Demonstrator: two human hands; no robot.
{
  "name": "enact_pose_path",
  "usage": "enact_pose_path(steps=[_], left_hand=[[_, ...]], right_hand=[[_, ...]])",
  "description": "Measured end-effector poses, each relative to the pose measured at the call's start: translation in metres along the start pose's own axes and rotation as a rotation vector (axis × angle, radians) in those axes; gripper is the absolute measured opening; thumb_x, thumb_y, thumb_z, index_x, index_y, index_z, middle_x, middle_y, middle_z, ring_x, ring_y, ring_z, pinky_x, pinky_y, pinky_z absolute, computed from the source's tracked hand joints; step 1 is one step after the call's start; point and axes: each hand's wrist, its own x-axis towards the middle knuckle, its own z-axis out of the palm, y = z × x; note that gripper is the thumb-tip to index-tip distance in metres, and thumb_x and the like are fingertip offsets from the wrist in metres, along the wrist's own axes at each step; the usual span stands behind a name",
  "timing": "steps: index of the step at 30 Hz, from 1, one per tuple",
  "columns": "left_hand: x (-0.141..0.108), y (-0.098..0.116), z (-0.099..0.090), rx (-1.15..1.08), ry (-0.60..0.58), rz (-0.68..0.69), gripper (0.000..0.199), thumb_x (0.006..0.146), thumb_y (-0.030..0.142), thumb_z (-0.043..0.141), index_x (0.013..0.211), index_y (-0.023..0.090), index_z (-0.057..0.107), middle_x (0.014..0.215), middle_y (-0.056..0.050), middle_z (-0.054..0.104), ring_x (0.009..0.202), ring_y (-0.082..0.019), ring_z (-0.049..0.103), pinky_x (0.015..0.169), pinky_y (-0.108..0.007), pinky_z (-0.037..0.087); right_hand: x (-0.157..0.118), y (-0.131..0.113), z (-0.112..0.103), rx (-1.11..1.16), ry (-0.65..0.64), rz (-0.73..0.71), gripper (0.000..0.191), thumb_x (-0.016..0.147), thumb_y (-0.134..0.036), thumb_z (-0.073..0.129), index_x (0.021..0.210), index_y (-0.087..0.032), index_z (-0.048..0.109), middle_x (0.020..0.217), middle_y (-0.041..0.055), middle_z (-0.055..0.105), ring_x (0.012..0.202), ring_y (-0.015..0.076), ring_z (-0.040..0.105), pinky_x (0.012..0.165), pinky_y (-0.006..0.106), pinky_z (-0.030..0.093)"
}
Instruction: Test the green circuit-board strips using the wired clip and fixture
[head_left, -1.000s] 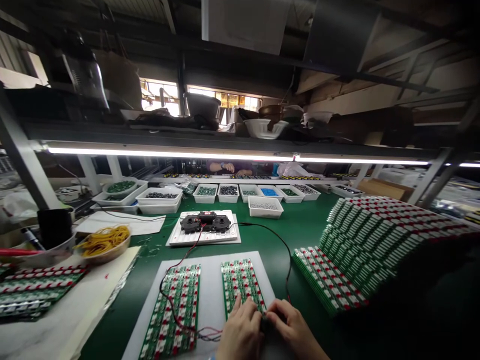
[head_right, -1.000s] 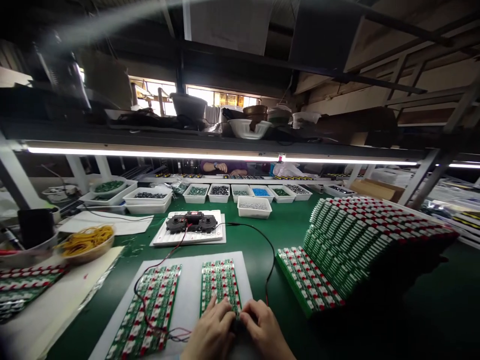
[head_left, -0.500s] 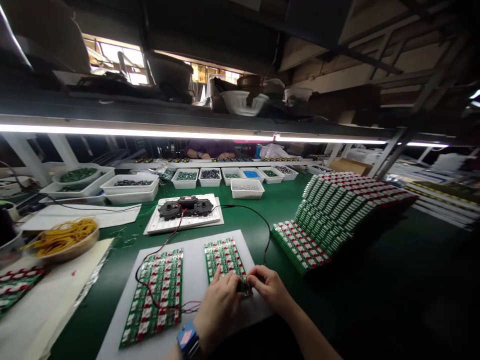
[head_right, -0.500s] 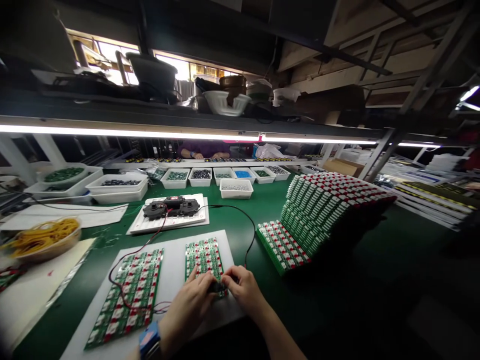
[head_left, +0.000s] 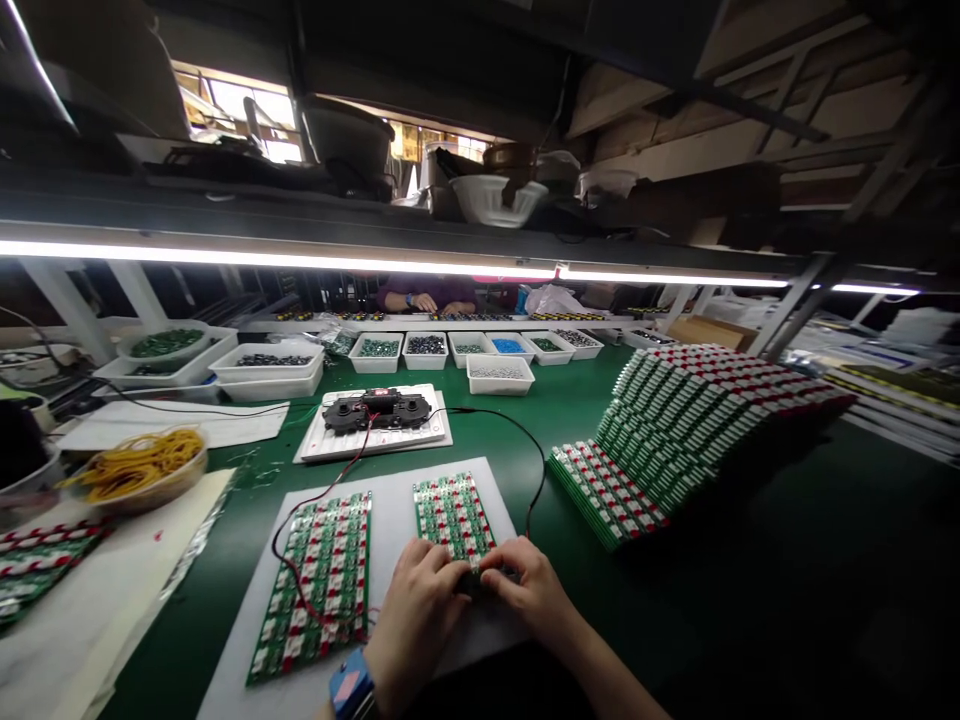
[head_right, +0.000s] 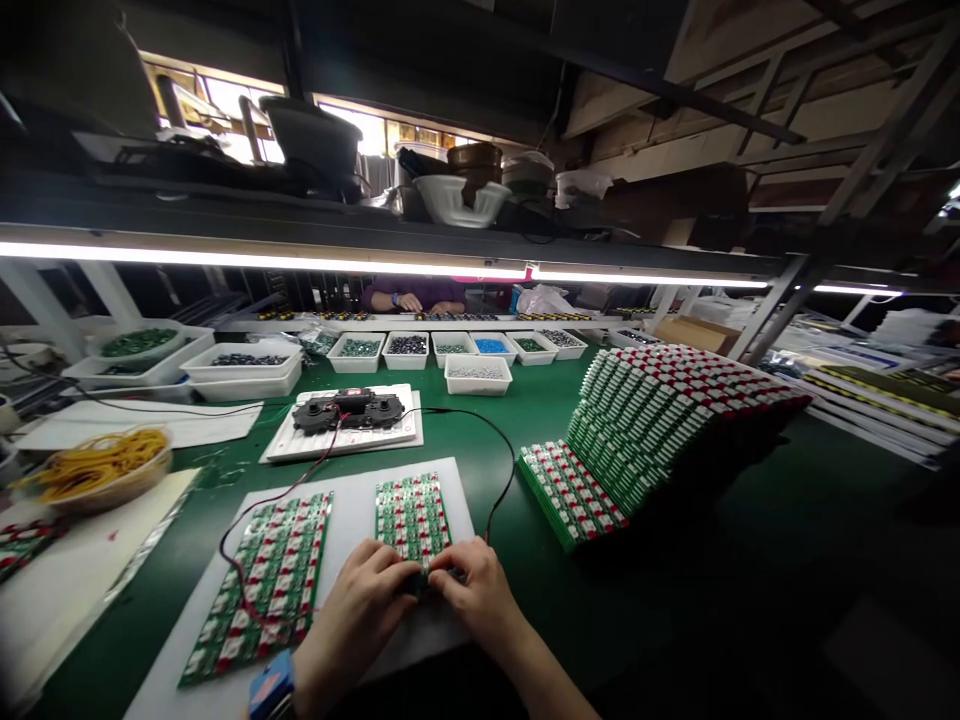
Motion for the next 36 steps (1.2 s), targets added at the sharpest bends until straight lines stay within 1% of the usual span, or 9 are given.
enact_pose_path(steps=[5,9,14,19,23,27,29,32,36], left_hand=[[-0.0005,-0.0021,-0.0034,-0.072,-0.023,-0.007,0.026,0.079,0.01,0.068,0.101,0.025,0.071,0.097,-0.002,0.066,0.1,-0.023,0.052,0.092,-0.036,0.044],[0.0004,-0.0013,-0.0076,-0.083,-0.033,0.003,0.022,0.08,0.013,0.068,0.098,0.025,0.072,0.095,-0.002,0.066,0.1,-0.022,0.053,0.091,-0.035,0.045],[-0.0007,-0.0004,-0.0084,-0.079,-0.003,0.002,0.022,0.082,0.014,0.066,0.1,0.026,0.072,0.095,-0.002,0.066,0.099,-0.022,0.053,0.091,-0.035,0.045],[-0.0021,-0.0006,-0.0073,-0.087,-0.023,-0.005,0.023,0.081,0.013,0.068,0.1,0.026,0.072,0.095,-0.002,0.066,0.099,-0.022,0.052,0.092,-0.035,0.044],[-0.0013,-0.0019,-0.007,-0.095,-0.036,-0.007,0.026,0.081,0.014,0.068,0.102,0.028,0.072,0.096,-0.001,0.066,0.1,-0.022,0.052,0.093,-0.035,0.044],[-0.0004,-0.0049,-0.0059,-0.082,-0.049,0.026,0.023,0.081,0.016,0.068,0.099,0.029,0.073,0.095,-0.001,0.066,0.1,-0.021,0.052,0.092,-0.035,0.044],[0.0001,-0.0059,-0.0052,-0.058,-0.063,0.034,0.018,0.081,0.018,0.069,0.096,0.028,0.073,0.094,-0.001,0.067,0.1,-0.022,0.053,0.093,-0.037,0.044],[0.0007,-0.0054,-0.0041,-0.018,-0.078,-0.001,0.012,0.081,0.022,0.069,0.091,0.027,0.074,0.094,-0.001,0.067,0.101,-0.023,0.053,0.098,-0.042,0.042],[0.001,-0.0039,-0.0016,-0.014,-0.083,-0.051,0.014,0.081,0.024,0.068,0.093,0.028,0.073,0.097,-0.002,0.067,0.105,-0.024,0.054,0.106,-0.051,0.035]], right_hand=[[-0.0003,-0.0025,-0.0017,0.006,-0.022,0.01,0.012,0.08,-0.025,0.065,0.083,-0.025,0.077,0.086,0.0027,0.075,0.09,0.0232,0.062,0.09,0.038,0.04],[-0.002,-0.0022,-0.0012,0.018,-0.008,-0.008,0.013,0.081,-0.026,0.064,0.083,-0.025,0.077,0.084,0.0025,0.075,0.09,0.023,0.062,0.091,0.038,0.04],[-0.0033,0.0016,0.0011,0.034,0.022,-0.031,0.012,0.081,-0.027,0.065,0.084,-0.025,0.077,0.084,0.0025,0.074,0.088,0.0229,0.061,0.092,0.039,0.04],[-0.0015,0.0016,-0.0007,-0.002,-0.033,-0.02,0.012,0.079,-0.026,0.065,0.082,-0.024,0.077,0.083,0.003,0.074,0.087,0.0233,0.06,0.086,0.038,0.041],[-0.0009,0.0004,-0.0023,-0.016,-0.046,-0.012,0.012,0.078,-0.026,0.065,0.082,-0.023,0.076,0.083,0.0031,0.074,0.088,0.0238,0.061,0.087,0.037,0.041],[-0.0006,0.0013,-0.0019,-0.026,-0.068,-0.009,0.013,0.079,-0.026,0.063,0.081,-0.023,0.075,0.085,0.0035,0.074,0.089,0.0241,0.061,0.088,0.037,0.04],[0.0003,0.0021,-0.0009,-0.041,-0.08,-0.012,0.013,0.079,-0.026,0.063,0.081,-0.023,0.075,0.086,0.0033,0.074,0.09,0.0245,0.061,0.088,0.038,0.04],[0.0022,0.0026,0.0018,-0.076,-0.078,-0.016,0.016,0.082,-0.03,0.06,0.079,-0.023,0.073,0.085,0.0032,0.073,0.089,0.0244,0.06,0.087,0.037,0.039],[0.0035,0.0029,0.0066,-0.139,-0.053,0.025,0.019,0.084,-0.032,0.056,0.076,-0.022,0.07,0.081,0.0031,0.071,0.087,0.0238,0.06,0.08,0.034,0.04]])
